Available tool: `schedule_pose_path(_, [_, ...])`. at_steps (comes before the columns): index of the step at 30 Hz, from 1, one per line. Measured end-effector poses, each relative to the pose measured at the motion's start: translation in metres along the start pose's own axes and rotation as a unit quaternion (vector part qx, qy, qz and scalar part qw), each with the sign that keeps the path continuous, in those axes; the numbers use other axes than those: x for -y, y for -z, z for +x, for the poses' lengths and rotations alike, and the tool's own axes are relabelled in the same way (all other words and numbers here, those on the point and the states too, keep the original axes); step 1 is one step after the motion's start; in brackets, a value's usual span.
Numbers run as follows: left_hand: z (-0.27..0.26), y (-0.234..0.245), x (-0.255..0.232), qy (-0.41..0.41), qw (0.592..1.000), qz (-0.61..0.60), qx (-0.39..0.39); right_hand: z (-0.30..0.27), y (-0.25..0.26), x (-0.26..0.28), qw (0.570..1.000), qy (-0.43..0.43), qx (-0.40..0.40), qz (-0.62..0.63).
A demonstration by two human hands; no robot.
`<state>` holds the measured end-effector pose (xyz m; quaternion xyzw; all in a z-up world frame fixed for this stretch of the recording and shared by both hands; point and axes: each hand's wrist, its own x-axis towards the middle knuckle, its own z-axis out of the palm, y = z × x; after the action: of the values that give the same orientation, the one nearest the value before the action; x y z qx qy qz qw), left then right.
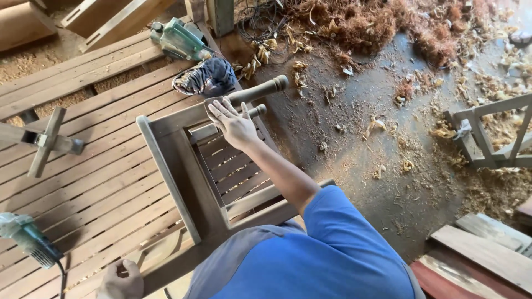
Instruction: Sanding a wooden chair frame by hand to smooth the surface
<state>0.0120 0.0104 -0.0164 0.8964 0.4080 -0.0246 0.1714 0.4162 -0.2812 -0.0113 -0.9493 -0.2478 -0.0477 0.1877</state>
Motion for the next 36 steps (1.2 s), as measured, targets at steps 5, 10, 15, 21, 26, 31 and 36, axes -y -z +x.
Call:
schedule_pose_path(5, [-0.002, -0.016, 0.030, -0.032, 0.999, 0.011, -0.028, 0.015, -0.009, 0.009, 0.996, -0.025, -0.079, 0.044])
schedule_pose_path(10, [0.003, -0.029, 0.038, -0.010, 0.996, 0.085, -0.002, 0.036, 0.012, -0.027, 0.910, -0.189, 0.044, 0.366])
schedule_pose_path(15, [-0.001, -0.024, 0.034, -0.010, 0.997, 0.075, -0.012, 0.055, 0.020, -0.098, 0.896, -0.191, -0.088, 0.390])
schedule_pose_path(21, [0.001, -0.020, 0.031, -0.026, 0.994, 0.107, -0.016, 0.041, 0.080, -0.015, 0.901, -0.140, 0.160, 0.379])
schedule_pose_path(26, [0.000, -0.024, 0.034, -0.008, 0.995, 0.102, -0.003, 0.079, 0.056, -0.043, 0.906, 0.068, 0.414, 0.061])
schedule_pose_path(31, [-0.001, -0.015, 0.025, -0.015, 0.994, 0.107, -0.006, 0.105, 0.006, -0.046, 0.908, 0.070, 0.400, -0.103])
schedule_pose_path(36, [-0.003, -0.014, 0.023, -0.019, 0.996, 0.080, -0.021, 0.090, -0.019, -0.057, 0.939, 0.139, 0.286, -0.127])
